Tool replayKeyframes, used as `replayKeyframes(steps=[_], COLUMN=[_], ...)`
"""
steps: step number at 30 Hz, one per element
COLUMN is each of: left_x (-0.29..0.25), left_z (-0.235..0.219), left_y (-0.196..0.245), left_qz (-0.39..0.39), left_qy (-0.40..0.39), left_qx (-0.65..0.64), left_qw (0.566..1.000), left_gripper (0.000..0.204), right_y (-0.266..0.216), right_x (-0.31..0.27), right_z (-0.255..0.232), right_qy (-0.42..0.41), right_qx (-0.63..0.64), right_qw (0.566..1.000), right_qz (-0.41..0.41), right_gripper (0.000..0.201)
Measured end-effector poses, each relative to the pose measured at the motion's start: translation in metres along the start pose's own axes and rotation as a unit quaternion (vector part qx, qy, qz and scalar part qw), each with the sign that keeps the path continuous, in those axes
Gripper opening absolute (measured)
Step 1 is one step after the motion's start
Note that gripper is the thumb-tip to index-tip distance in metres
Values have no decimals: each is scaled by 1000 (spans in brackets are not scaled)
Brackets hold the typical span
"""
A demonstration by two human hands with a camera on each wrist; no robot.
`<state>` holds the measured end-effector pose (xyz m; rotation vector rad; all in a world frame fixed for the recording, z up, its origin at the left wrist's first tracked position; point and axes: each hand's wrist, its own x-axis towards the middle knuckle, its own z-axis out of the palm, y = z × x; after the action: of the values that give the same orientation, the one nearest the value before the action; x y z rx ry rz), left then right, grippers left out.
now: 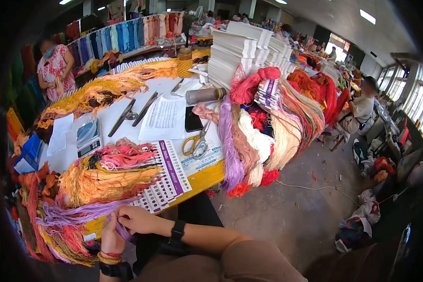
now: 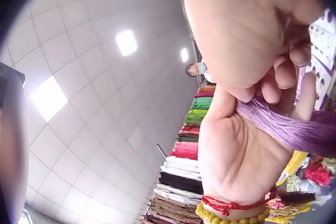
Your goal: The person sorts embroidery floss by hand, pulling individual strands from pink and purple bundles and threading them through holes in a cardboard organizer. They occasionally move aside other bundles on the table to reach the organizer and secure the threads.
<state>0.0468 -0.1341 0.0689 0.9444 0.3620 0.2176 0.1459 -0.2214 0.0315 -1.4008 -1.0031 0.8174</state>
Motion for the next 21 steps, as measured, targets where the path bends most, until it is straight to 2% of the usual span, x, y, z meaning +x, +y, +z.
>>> replayKeyframes(steps=[1, 2, 5, 7, 8, 9, 11, 15, 18, 21], left_x=[-4, -4, -3, -5, -8, -9, -10, -7, -6, 0], left_z=[6, 5, -5, -7, -9, -8, -9, -18, -28, -28], left_y=[2, 0, -5, -1, 2, 4, 6, 4, 4, 2], left_qz=[-4, -3, 19, 15, 8, 8, 13, 9, 0, -18], left_qy=[18, 16, -3, -29, -32, -37, 17, 44, 20, 30], left_qx=[-10, -9, -13, -13, -22, -21, -32, -64, -42, -52], left_qw=[1000, 1000, 1000, 999, 999, 999, 999, 997, 999, 998], left_gripper=[32, 32, 32, 34, 35, 35, 33, 32, 30, 30], right_y=[5, 2, -6, -5, -6, -8, -11, -13, -7, 3], right_x=[-2, -5, -10, -8, -9, -9, -10, -9, -8, -7], right_z=[1, 0, -3, -2, -2, -3, -3, -2, -1, -6], right_qy=[29, 30, 13, -2, -2, 2, -12, -18, -14, -18], right_qx=[73, 71, 92, 197, 211, 209, 198, 185, 195, 186], right_qw=[997, 997, 996, 980, 976, 976, 978, 982, 980, 980], right_qz=[-21, -23, 7, 36, 54, 52, 64, 43, 50, 71], right_gripper=[14, 14, 12, 10, 10, 10, 10, 14, 19, 23])
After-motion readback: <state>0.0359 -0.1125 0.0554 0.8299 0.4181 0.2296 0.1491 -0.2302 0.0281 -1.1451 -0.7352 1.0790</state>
